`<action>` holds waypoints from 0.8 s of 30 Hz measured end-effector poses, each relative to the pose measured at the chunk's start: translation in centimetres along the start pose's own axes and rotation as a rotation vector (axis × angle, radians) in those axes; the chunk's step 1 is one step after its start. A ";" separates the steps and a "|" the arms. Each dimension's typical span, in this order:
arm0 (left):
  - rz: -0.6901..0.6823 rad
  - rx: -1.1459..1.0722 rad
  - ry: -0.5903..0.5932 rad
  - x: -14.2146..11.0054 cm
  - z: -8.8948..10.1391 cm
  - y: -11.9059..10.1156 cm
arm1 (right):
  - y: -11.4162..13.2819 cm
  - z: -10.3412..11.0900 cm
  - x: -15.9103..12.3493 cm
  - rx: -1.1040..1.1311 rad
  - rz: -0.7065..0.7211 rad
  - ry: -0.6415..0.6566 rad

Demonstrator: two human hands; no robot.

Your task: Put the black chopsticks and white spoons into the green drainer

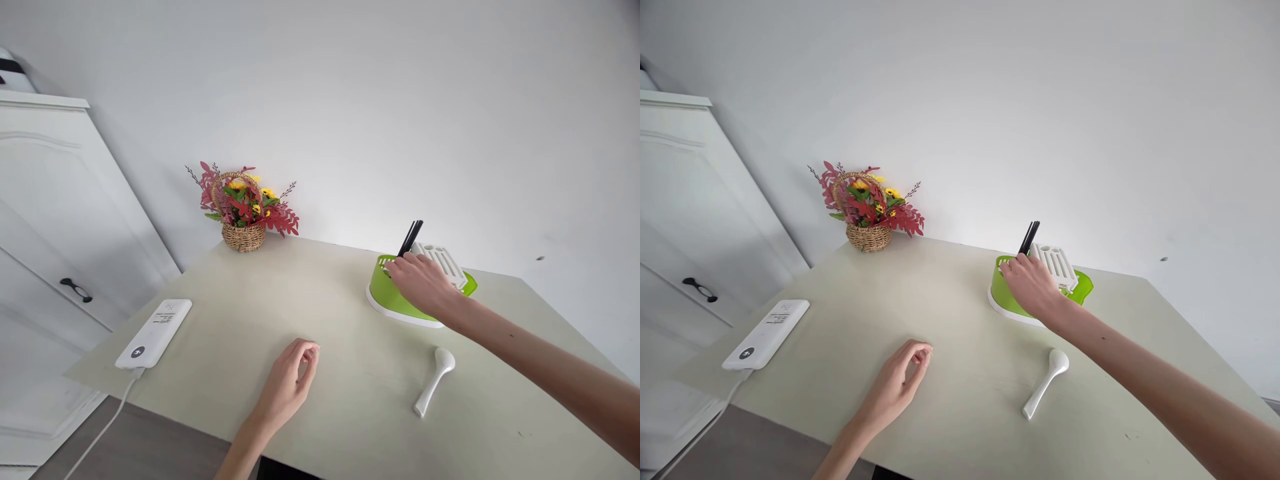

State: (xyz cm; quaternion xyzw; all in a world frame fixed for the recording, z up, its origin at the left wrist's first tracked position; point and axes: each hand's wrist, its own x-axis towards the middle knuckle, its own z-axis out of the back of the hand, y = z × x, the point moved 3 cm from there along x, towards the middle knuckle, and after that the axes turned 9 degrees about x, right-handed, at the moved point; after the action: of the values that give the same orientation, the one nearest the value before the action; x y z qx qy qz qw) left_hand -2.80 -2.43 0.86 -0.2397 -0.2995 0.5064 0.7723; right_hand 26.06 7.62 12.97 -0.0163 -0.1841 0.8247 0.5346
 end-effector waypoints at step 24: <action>-0.013 0.091 -0.027 0.3 0.1 -0.8 | -5.2 -3.1 -13.4 0.361 0.237 0.005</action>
State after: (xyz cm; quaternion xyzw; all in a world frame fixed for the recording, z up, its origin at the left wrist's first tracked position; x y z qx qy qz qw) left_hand -2.29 -2.42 1.54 -0.1954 -0.2882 0.5177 0.7815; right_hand 37.00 -1.57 9.50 0.0562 -0.0288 0.9012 0.4288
